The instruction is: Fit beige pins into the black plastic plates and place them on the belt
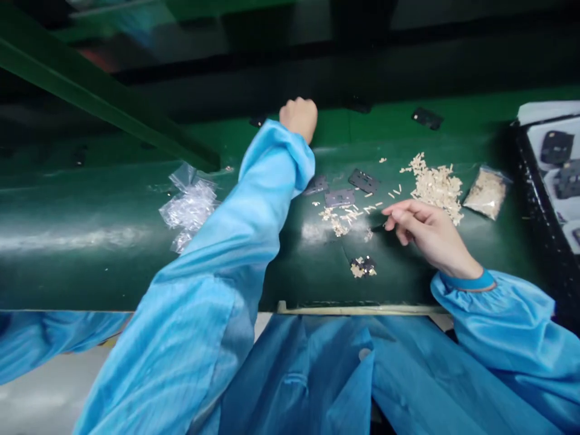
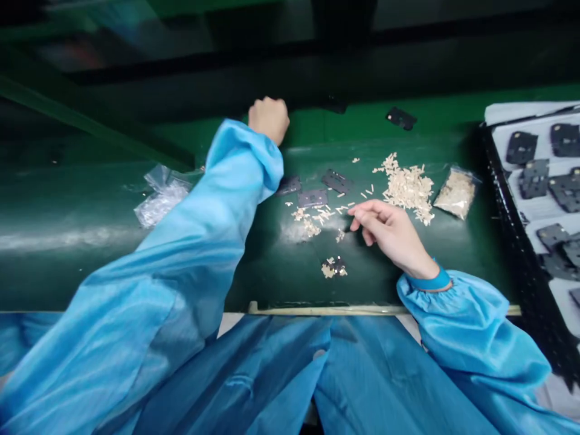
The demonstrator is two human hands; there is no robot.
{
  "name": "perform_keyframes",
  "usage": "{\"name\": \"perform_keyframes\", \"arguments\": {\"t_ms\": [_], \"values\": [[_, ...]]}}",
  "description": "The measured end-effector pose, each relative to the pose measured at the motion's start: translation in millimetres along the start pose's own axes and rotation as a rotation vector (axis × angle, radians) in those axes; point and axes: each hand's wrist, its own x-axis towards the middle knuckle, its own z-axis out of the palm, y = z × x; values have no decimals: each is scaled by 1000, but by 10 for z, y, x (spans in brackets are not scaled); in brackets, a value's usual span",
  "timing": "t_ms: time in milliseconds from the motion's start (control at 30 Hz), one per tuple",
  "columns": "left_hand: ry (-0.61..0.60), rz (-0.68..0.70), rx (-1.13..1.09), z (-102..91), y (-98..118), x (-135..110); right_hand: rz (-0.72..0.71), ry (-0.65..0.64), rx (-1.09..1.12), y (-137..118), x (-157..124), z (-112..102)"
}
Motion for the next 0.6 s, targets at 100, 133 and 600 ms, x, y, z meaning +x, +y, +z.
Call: {"name": "perform_keyframes", "arguments": {"t_ms": [100,133,600], "values": [[53,-34,-286,-109,-69,-244,44,-91,-107,112,-154,-83],[37,-7,-367,-125,-78,-393,53,-135,-148,156,-201,-87],[-466,3,-1314,238,-72,-2092,-304,-450,-658,246,-258,173]]}}
